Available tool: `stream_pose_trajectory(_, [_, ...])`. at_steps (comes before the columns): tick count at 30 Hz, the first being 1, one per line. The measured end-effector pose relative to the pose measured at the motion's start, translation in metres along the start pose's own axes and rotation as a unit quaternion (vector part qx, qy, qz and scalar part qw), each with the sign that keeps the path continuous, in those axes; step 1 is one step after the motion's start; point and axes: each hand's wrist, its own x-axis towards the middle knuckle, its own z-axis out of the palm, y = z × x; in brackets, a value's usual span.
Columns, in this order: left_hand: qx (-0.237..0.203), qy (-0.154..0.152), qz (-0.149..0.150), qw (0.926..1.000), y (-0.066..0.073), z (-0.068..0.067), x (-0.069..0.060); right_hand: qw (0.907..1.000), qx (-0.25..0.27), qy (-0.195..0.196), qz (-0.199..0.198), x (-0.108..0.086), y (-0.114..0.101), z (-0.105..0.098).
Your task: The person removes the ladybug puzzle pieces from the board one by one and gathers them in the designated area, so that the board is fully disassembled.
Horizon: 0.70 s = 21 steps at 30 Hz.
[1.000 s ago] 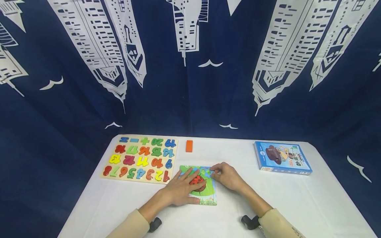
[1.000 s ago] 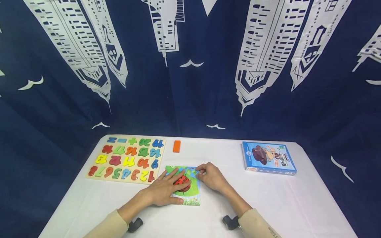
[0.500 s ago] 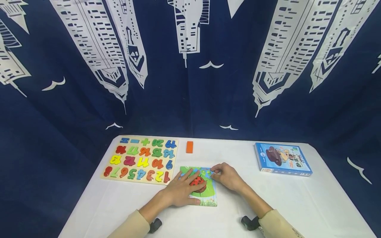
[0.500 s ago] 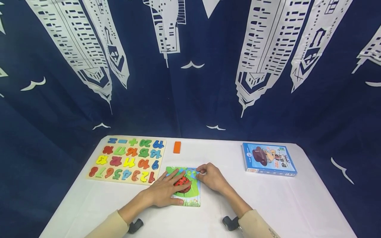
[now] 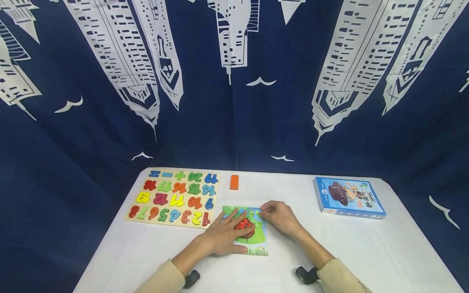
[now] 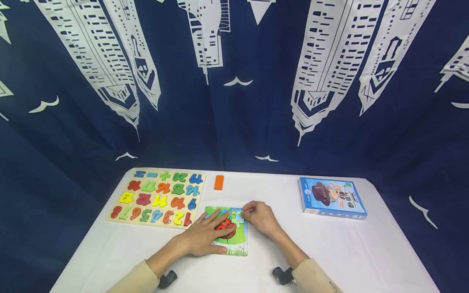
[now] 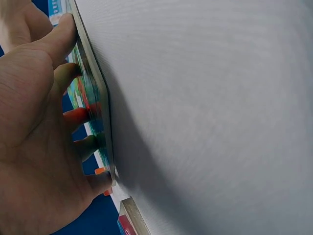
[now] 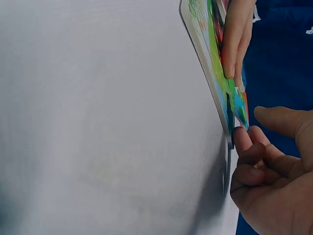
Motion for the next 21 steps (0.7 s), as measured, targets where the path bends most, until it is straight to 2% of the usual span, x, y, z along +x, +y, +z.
stream_pose_trajectory(5, [-0.002,0.001,-0.001,1.0,-0.0002,0.0012,0.0001,0.9998,0.015,-0.001,-0.011,0.0014,-0.0017,0.0016])
stream_pose_trajectory(14, [0.004,0.001,0.001,1.0,-0.0001,0.002,0.0007,0.9991,0.025,-0.029,-0.018,0.0016,-0.0014,0.0059])
stream_pose_trajectory(18, [0.003,0.001,-0.001,1.0,0.0,0.0018,0.0007,0.9985,0.04,-0.025,-0.028,0.0006,-0.0015,0.0043])
stream_pose_trajectory(21, [0.001,0.003,0.0,1.0,-0.0002,0.002,0.0007,0.9976,0.064,-0.018,-0.021,0.0004,-0.0009,0.0005])
